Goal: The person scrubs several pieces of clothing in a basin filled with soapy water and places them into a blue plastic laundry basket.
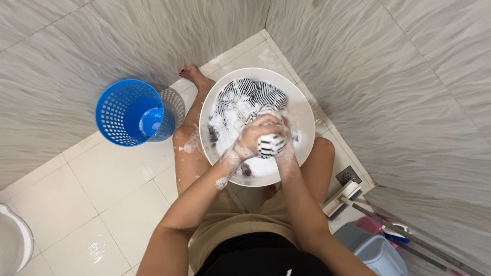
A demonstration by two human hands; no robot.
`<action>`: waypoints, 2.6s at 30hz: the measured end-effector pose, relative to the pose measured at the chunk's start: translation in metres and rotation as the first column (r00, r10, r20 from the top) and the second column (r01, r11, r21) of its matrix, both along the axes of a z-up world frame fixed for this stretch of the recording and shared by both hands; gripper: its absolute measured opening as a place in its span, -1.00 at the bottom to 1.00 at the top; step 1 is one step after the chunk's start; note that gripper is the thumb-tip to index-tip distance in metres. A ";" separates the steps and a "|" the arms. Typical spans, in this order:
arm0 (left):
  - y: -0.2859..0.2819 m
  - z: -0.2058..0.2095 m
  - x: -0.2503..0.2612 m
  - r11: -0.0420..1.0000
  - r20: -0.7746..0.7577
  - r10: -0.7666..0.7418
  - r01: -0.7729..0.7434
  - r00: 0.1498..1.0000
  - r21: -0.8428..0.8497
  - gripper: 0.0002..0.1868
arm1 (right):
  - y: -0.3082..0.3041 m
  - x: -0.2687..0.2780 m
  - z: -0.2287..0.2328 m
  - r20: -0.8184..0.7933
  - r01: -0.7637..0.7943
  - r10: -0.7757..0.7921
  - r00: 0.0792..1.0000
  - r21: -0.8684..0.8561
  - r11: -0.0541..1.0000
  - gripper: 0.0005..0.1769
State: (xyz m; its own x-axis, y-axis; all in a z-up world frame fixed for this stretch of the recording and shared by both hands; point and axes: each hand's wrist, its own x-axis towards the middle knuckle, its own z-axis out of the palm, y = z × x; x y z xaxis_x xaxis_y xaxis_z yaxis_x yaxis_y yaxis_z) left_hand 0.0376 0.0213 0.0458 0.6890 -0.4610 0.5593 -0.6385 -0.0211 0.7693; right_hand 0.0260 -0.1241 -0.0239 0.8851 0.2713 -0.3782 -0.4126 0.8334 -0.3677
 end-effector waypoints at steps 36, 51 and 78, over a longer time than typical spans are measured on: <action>0.008 -0.026 0.058 0.625 -0.754 -0.438 -0.438 0.489 -0.647 -0.31 | -0.035 0.099 0.156 0.964 0.508 0.114 0.239 -0.225 0.831 -0.51; 0.000 -0.037 0.052 0.476 -0.502 -0.864 -0.300 0.013 -0.827 -0.60 | -0.007 0.061 0.094 0.430 0.347 -0.303 0.850 -0.025 0.938 -0.54; 0.047 -0.067 0.034 0.773 -0.868 -0.486 -0.414 0.100 -0.480 -0.65 | 0.031 0.007 0.060 0.598 0.410 0.291 0.747 -0.758 0.507 -0.78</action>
